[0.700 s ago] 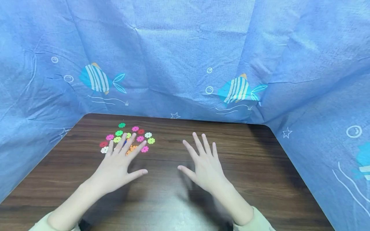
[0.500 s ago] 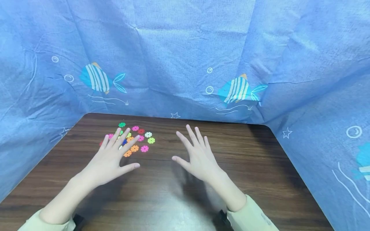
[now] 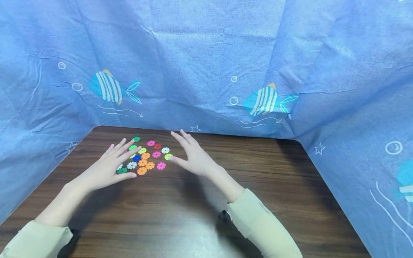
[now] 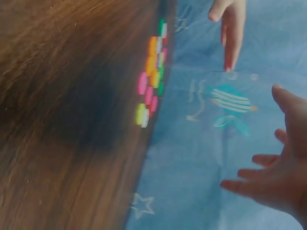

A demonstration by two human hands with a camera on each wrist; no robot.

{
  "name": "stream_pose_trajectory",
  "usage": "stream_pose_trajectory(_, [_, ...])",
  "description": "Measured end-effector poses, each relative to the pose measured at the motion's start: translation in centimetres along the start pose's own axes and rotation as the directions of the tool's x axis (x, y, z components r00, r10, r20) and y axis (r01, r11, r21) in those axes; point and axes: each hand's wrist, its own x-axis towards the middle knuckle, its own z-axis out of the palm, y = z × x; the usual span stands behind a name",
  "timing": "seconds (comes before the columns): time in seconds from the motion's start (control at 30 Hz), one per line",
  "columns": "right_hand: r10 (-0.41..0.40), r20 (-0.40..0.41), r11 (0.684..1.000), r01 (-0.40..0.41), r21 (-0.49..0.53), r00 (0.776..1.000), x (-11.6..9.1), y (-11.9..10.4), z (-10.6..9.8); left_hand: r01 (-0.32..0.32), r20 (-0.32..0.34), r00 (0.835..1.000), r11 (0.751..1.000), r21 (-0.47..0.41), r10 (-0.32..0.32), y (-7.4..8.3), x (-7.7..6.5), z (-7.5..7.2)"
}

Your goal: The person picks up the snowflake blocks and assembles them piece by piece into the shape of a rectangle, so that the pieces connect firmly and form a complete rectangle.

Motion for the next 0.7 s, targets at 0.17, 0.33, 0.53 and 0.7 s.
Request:
stream_pose_trajectory(0.17, [-0.069, 0.024, 0.997, 0.068, 0.037, 0.997, 2.5, 1.1, 1.7, -0.003, 0.071, 0.997, 0.997, -0.079, 0.009, -2.5, -0.1, 0.3])
stream_pose_trajectory(0.33, [-0.099, 0.088, 0.994, 0.094, 0.05, 0.991, 4.3, 2.1, 3.6, 0.039, 0.127, 0.992, 0.99, -0.138, -0.021, -4.7, -0.1, 0.9])
stream_pose_trajectory(0.53, [-0.111, 0.154, 0.994, 0.109, 0.021, 0.982, 5.5, 2.7, 5.7, 0.06, 0.152, 0.988, 0.981, -0.183, -0.032, -7.0, 0.2, 1.6])
stream_pose_trajectory(0.7, [-0.074, 0.196, 0.997, 0.07, 0.026, 0.978, 6.0, 3.7, 7.5, 0.058, 0.157, 0.987, 0.978, -0.198, -0.026, -8.1, 0.3, 1.9])
